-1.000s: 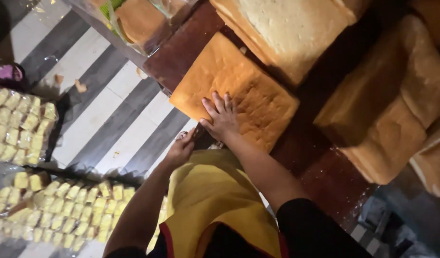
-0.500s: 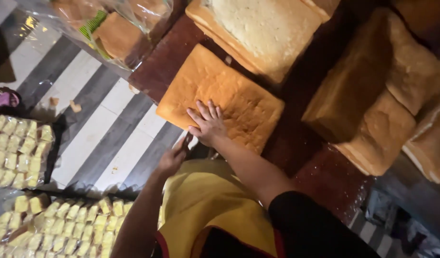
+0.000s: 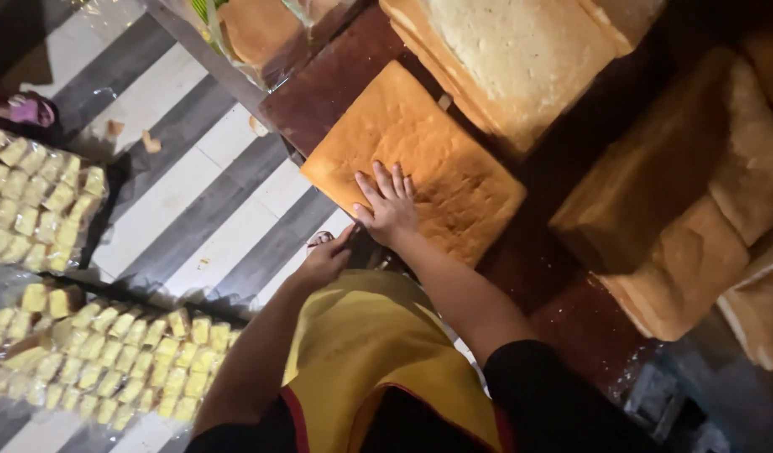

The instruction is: The person trims and slices large rectangular cake slabs on a wooden table using a long knife, holding each slab steady with one hand while cutting along its edges, then moves the trimmed slab aside and stacks it with the finished pieces.

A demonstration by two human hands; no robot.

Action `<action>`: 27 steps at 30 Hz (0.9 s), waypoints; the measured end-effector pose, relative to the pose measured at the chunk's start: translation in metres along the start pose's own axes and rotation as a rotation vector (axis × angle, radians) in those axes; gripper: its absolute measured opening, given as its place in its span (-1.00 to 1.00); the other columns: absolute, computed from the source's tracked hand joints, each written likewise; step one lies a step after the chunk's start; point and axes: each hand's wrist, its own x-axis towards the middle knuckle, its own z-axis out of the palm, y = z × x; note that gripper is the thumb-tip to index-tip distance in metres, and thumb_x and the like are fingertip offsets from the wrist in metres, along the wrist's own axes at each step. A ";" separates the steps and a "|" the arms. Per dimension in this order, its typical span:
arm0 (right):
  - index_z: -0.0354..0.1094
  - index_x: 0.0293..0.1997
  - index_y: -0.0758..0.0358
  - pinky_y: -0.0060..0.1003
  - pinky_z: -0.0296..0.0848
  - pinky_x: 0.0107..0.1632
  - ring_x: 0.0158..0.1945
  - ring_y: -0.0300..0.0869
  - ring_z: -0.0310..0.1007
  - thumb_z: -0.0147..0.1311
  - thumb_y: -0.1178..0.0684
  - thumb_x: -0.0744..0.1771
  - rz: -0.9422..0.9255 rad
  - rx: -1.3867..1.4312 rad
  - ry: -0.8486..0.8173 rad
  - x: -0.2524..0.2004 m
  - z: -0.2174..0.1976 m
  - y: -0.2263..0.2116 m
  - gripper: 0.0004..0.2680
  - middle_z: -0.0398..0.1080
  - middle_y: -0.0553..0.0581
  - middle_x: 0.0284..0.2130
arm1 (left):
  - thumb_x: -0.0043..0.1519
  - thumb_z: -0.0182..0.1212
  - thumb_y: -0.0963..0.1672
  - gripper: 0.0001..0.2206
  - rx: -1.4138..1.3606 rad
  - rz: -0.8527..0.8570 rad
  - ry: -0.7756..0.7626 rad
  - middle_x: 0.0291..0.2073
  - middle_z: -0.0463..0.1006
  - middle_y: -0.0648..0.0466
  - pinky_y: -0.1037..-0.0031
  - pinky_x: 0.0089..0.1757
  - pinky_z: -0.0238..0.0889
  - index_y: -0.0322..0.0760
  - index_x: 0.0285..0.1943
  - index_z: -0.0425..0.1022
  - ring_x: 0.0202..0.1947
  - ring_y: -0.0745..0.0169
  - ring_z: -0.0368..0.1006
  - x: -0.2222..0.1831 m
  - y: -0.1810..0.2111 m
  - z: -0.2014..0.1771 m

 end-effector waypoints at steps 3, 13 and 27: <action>0.16 0.48 -0.14 0.29 -0.17 0.48 0.54 0.29 -0.16 -0.03 -0.27 0.36 0.026 0.022 -0.033 0.002 0.004 -0.001 -0.52 -0.03 0.22 0.51 | 0.32 0.05 -0.17 -0.40 -0.068 -0.092 -0.078 -0.27 0.52 0.02 0.41 -0.18 0.34 0.02 0.60 0.10 -0.28 0.29 0.42 -0.051 -0.013 -0.009; 0.16 0.49 -0.09 0.28 -0.15 0.49 0.55 0.30 -0.22 -0.01 -0.26 0.36 0.019 0.027 -0.026 0.001 -0.004 -0.005 -0.52 -0.04 0.23 0.51 | 0.56 0.02 -0.12 -0.59 -0.815 -0.096 -0.129 -0.09 0.45 0.02 0.35 -0.14 0.23 -0.44 0.56 0.31 -0.16 0.22 0.32 0.019 -0.011 0.033; 0.21 0.46 -0.07 0.28 -0.10 0.49 0.54 0.31 -0.13 0.03 -0.21 0.35 0.022 0.015 0.027 0.006 0.002 -0.003 -0.53 0.00 0.23 0.50 | 0.29 -0.03 -0.16 -0.43 -0.348 -0.236 -0.132 -0.20 0.47 -0.19 0.33 -0.11 0.27 -0.13 0.58 0.13 -0.23 0.06 0.37 0.000 0.061 0.011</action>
